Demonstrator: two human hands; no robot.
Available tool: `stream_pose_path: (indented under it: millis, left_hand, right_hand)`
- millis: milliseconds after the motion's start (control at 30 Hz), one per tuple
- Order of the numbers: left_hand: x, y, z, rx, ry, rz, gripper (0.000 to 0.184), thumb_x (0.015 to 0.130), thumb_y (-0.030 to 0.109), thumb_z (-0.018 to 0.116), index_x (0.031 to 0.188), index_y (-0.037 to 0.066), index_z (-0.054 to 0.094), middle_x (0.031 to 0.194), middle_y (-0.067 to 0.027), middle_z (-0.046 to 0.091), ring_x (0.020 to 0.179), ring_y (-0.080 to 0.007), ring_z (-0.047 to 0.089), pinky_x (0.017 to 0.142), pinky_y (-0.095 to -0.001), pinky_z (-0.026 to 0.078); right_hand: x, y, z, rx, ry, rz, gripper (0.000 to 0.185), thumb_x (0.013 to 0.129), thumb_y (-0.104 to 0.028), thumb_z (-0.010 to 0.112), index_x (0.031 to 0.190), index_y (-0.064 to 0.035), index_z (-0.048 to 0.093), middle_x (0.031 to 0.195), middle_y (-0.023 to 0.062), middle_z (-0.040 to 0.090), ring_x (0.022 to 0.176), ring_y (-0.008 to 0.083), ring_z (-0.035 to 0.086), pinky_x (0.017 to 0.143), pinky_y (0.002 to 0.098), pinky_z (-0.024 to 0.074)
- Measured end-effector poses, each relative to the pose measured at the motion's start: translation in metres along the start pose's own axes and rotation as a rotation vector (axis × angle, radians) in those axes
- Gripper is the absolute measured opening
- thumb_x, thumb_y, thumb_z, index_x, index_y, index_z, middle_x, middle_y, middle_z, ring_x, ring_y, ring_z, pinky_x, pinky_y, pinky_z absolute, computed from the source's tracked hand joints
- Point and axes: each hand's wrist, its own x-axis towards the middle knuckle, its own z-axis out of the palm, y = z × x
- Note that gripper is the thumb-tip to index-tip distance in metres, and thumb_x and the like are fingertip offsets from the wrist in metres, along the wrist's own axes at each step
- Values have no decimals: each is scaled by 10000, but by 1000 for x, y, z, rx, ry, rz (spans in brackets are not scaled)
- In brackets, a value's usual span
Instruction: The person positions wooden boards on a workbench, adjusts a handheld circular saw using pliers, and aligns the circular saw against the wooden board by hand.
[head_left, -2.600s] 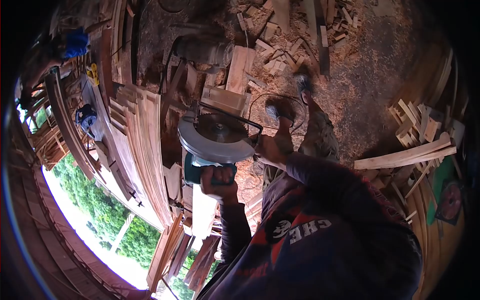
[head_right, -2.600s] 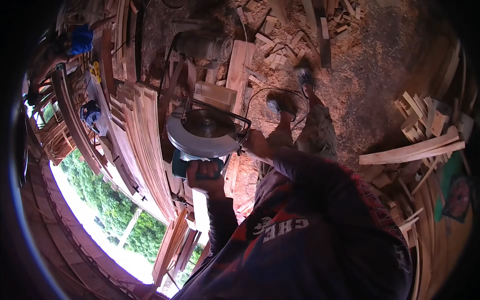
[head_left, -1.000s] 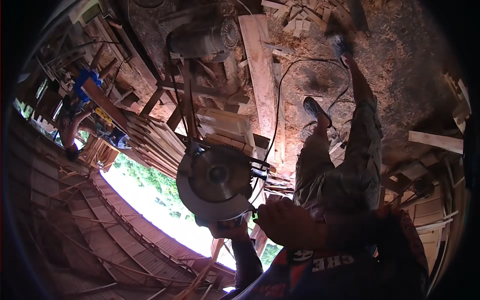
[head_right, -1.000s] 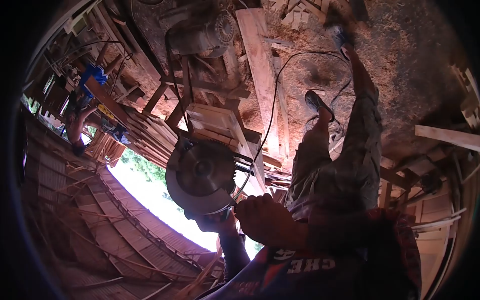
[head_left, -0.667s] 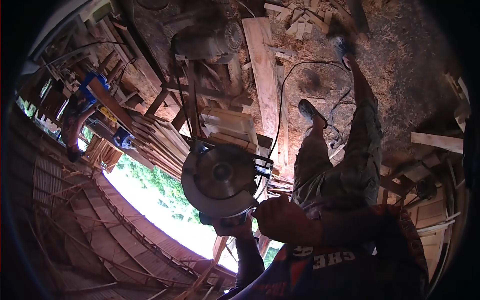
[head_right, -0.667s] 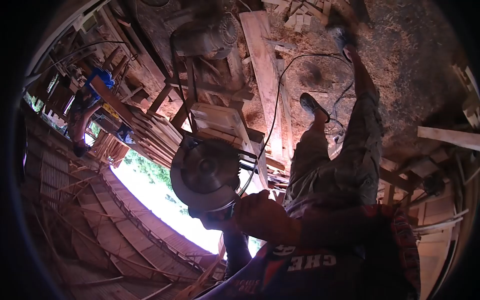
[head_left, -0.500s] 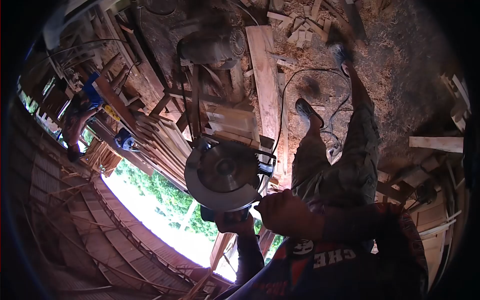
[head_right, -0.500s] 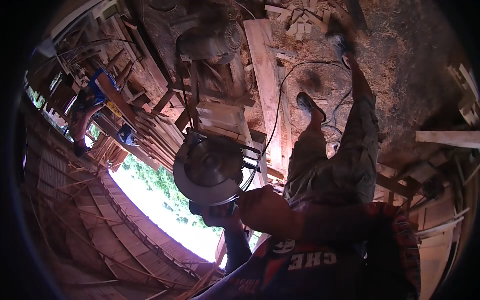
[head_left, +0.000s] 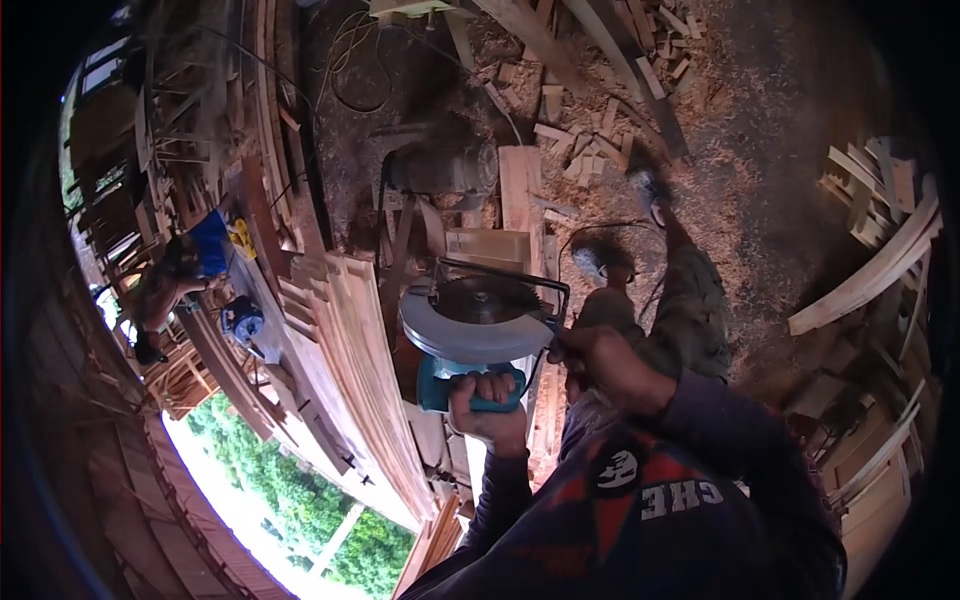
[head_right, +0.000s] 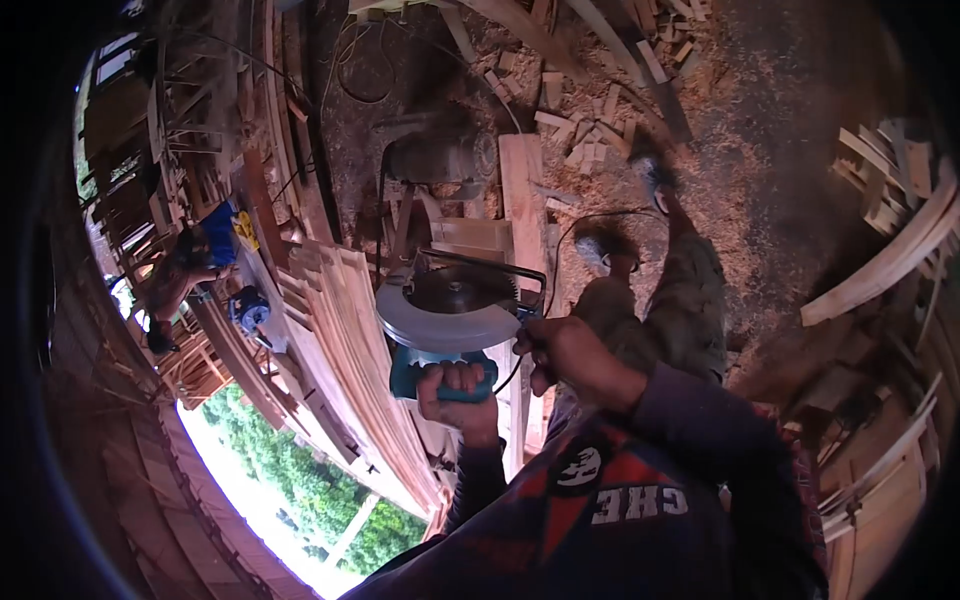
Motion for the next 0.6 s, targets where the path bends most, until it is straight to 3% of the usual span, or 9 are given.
stream_pose_path:
  millis: [100,133,200,233,267,333,467,533,600]
  left_hand:
    - [-4,-3,4,-33,20,12,112,865,157,572,785,131,499,597,1,379,494,-143,372,608,-345,380]
    - [-4,-3,2,-35,-1,2,103,862,152,578,798,129,500,603,2,379,507,-143,377,614,-346,382]
    - [-6,-1,3,-34,16,4,96,861,154,581,809,129,503,609,4,379,527,-143,384,615,-345,381]
    - [-5,0,4,-40,22,-6,94,862,154,579,812,130,503,608,3,377,527,-143,383,619,-345,383]
    - [-4,0,5,-46,22,-20,91,863,154,577,814,130,503,607,2,375,528,-144,381,622,-345,385]
    - [-4,1,5,-58,25,-42,92,861,149,577,808,131,504,605,2,367,533,-146,383,630,-348,391]
    - [-2,1,3,-41,4,-37,115,853,140,583,788,132,489,614,-2,367,544,-151,397,638,-353,395]
    - [-2,2,4,-53,8,-40,125,852,140,583,780,133,481,619,-3,372,548,-153,402,639,-355,395]
    - [-2,2,7,-54,-10,-33,134,855,138,578,775,131,472,628,-8,385,552,-158,409,639,-353,398]
  right_hand:
    - [12,25,-9,438,-183,66,365,1037,-290,475,931,35,604,642,66,528,488,235,585,522,382,504]
    - [12,27,-15,428,-183,78,365,1037,-290,475,931,35,604,642,66,528,488,235,585,522,382,504]
    - [4,22,-21,-731,184,-671,266,1012,-244,541,976,14,595,695,99,532,630,274,634,594,397,519]
    - [-9,9,-15,-1025,322,-826,228,972,-215,606,1001,8,576,752,131,545,745,303,638,679,407,525]
    - [-12,1,-14,-1028,322,-831,228,972,-215,606,1001,8,576,752,131,545,745,303,638,679,407,525]
    - [-15,-8,-16,-1438,119,-1192,236,925,-199,613,1008,17,564,780,124,575,750,286,641,712,396,527]
    - [-6,-11,-14,-1912,76,-1155,252,861,-191,587,992,23,567,786,110,583,727,265,643,702,391,528]
    - [-6,-13,-15,-1931,31,-1132,250,858,-198,597,976,22,573,799,138,592,705,264,641,685,383,521]
    - [1,-1,-16,-1574,66,-1086,199,871,-172,587,931,17,587,765,160,598,652,270,648,594,393,514]
